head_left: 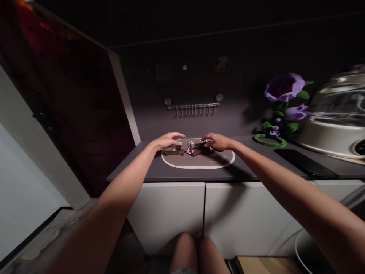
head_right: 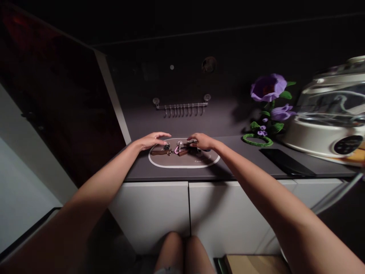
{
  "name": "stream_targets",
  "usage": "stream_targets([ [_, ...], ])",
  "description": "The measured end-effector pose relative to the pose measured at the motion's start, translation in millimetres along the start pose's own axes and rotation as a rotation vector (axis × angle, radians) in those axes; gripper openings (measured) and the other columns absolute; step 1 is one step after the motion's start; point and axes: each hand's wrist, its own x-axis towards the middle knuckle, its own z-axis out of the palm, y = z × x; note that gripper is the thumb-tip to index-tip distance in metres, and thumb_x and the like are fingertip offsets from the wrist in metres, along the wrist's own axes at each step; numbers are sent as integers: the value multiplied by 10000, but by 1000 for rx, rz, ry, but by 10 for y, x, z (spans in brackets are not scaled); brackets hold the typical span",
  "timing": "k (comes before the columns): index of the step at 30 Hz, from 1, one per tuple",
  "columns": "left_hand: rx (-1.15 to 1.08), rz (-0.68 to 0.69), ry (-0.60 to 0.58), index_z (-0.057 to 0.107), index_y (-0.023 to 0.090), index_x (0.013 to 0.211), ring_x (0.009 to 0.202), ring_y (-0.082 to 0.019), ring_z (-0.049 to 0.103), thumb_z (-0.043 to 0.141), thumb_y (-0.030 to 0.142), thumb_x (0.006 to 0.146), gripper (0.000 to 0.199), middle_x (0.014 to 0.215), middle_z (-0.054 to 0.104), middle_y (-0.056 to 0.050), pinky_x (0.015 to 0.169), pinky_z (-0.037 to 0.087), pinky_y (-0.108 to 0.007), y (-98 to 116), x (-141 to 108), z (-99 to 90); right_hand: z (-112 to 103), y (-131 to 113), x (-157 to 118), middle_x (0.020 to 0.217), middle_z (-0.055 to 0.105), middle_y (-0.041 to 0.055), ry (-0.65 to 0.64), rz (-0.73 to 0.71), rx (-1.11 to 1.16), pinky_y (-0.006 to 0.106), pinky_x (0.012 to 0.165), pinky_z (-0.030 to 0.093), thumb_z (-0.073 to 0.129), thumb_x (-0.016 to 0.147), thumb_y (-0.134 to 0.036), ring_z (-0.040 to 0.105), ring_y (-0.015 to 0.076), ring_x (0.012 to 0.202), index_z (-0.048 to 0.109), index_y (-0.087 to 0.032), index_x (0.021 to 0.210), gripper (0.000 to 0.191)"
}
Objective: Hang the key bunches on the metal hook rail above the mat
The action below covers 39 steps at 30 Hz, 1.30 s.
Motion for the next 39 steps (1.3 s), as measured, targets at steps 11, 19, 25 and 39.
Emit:
stream_targets([
  [11,-594,-162,-60,207,188,363,298,-43,192,250,753,699,659,301,179,33,362,158,-229,-193,-150,371,564,-343,-31,310,181,-44,-318,201,1001,197,325,164,49,698,-791,165,58,308,245,-212,390,684],
  [19,-703,-151,-3,158,192,367,286,-41,150,188,771,698,667,294,146,35,360,95,-231,-480,-224,408,730,-121,-180,303,135,-49,-232,206,1150,193,321,115,-15,661,-807,120,49,301,144,-206,382,682],
  [25,-673,-158,16,165,201,385,290,-44,143,202,780,687,655,301,145,41,363,98,-234,-473,-210,424,735,-141,-176,305,147,-53,-218,210,1152,199,319,122,36,681,-803,124,51,295,147,-215,401,661],
  [39,39,184,312,559,161,621,462,-67,397,644,353,701,224,520,510,15,478,277,-198,-465,38,369,774,-150,97,388,319,-88,187,57,761,185,361,161,538,744,-512,228,47,334,486,-178,649,351],
])
